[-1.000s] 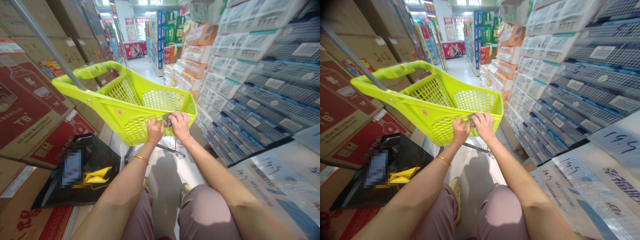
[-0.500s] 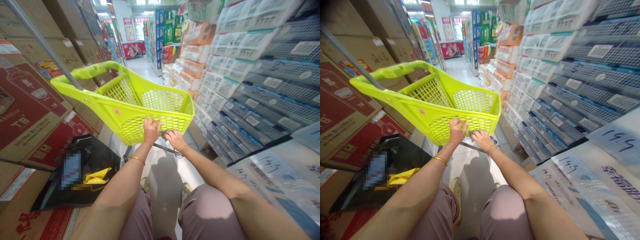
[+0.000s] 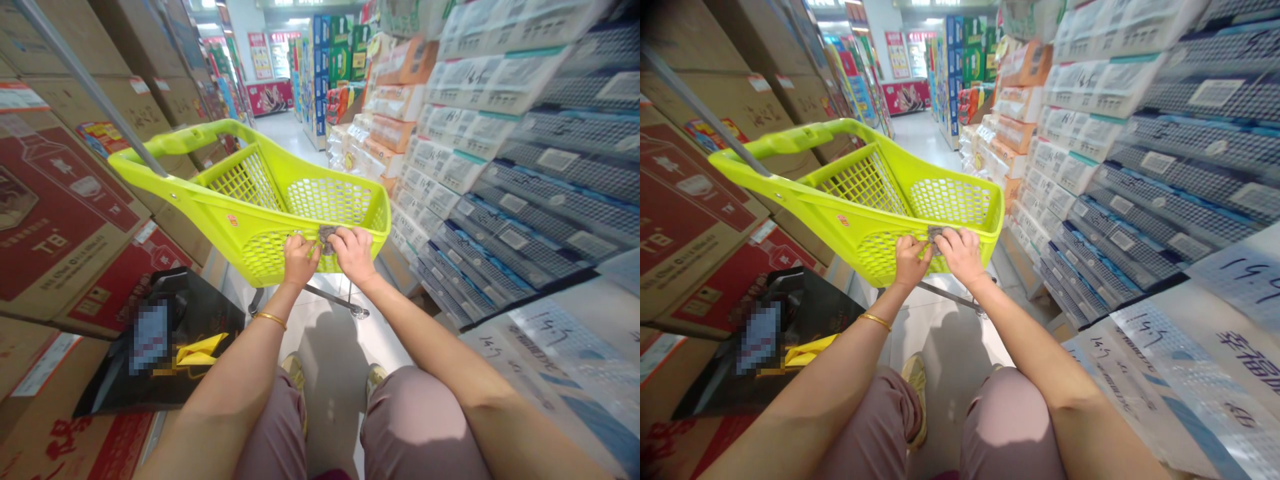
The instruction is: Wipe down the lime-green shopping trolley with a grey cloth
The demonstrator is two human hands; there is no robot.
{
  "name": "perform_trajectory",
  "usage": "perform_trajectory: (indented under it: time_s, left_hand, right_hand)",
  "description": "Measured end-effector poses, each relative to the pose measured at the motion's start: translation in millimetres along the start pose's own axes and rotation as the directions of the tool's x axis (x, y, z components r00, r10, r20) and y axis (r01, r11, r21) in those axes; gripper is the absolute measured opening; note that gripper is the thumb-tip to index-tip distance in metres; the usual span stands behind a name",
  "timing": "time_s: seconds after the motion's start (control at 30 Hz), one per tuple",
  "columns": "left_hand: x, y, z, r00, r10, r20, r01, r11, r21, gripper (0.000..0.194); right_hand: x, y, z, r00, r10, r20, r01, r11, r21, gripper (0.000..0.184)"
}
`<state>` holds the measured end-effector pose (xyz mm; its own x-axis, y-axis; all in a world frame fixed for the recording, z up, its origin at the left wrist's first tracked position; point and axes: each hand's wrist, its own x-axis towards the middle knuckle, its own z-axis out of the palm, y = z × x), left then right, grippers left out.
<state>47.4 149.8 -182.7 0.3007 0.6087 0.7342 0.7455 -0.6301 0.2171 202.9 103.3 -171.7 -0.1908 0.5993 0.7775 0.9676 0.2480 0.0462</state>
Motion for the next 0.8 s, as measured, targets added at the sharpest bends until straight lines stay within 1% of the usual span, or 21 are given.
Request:
perform_trajectory:
  time_s: [0.1,0.23,0.3,0.4,0.47,0.53,0.67,0.73,0.8]
  left_hand:
    - [0.2,-5.0,-1.3,1.000,0.009,0.009,-0.009,1.000,0.000,0.021]
    - [0.7,-10.5,-0.1,1.000,0.004,-0.022,-0.004,1.000,-0.011,0.022]
    - [1.0,-12.1,1.1,0.999,-0.003,-0.050,0.002,1.000,-0.016,0.023]
    - [1.1,-13.3,2.1,0.996,0.004,-0.086,-0.006,1.000,-0.023,0.023]
    - [1.0,-13.5,1.9,0.995,0.012,-0.101,-0.015,1.000,-0.027,0.022]
    - [0.8,-13.1,1.3,0.995,0.014,-0.104,-0.017,1.000,-0.026,0.021]
    - [0.3,-11.8,0.1,0.994,0.022,-0.108,-0.024,1.000,-0.012,0.023]
    - [0.0,-11.4,-0.4,0.993,0.030,-0.114,-0.030,1.000,-0.001,0.023]
    - [-0.5,-11.4,-0.9,0.992,0.037,-0.118,-0.037,0.999,0.007,0.023]
  right_hand:
    - [-14.3,-4.0,10.2,0.994,-0.092,0.062,0.092,0.996,0.009,0.025]
    - [-32.5,-9.3,23.2,0.980,-0.156,0.127,0.157,0.988,0.003,0.024]
    - [-40.0,-11.8,27.4,0.963,-0.207,0.172,0.208,0.978,0.017,0.023]
    - [-48.2,-14.8,30.2,0.924,-0.287,0.251,0.287,0.957,0.039,0.024]
    - [-49.2,-16.1,29.5,0.915,-0.310,0.256,0.312,0.949,0.036,0.023]
    - [-44.5,-16.3,25.9,0.931,-0.293,0.217,0.298,0.954,0.012,0.023]
    - [-19.0,-13.6,10.9,0.978,-0.183,0.096,0.187,0.982,-0.031,0.025]
    - [-3.5,-11.1,2.7,0.994,-0.112,0.006,0.112,0.993,-0.032,0.025]
    - [7.8,-8.7,-2.3,0.995,-0.033,-0.094,0.030,0.999,-0.035,0.026]
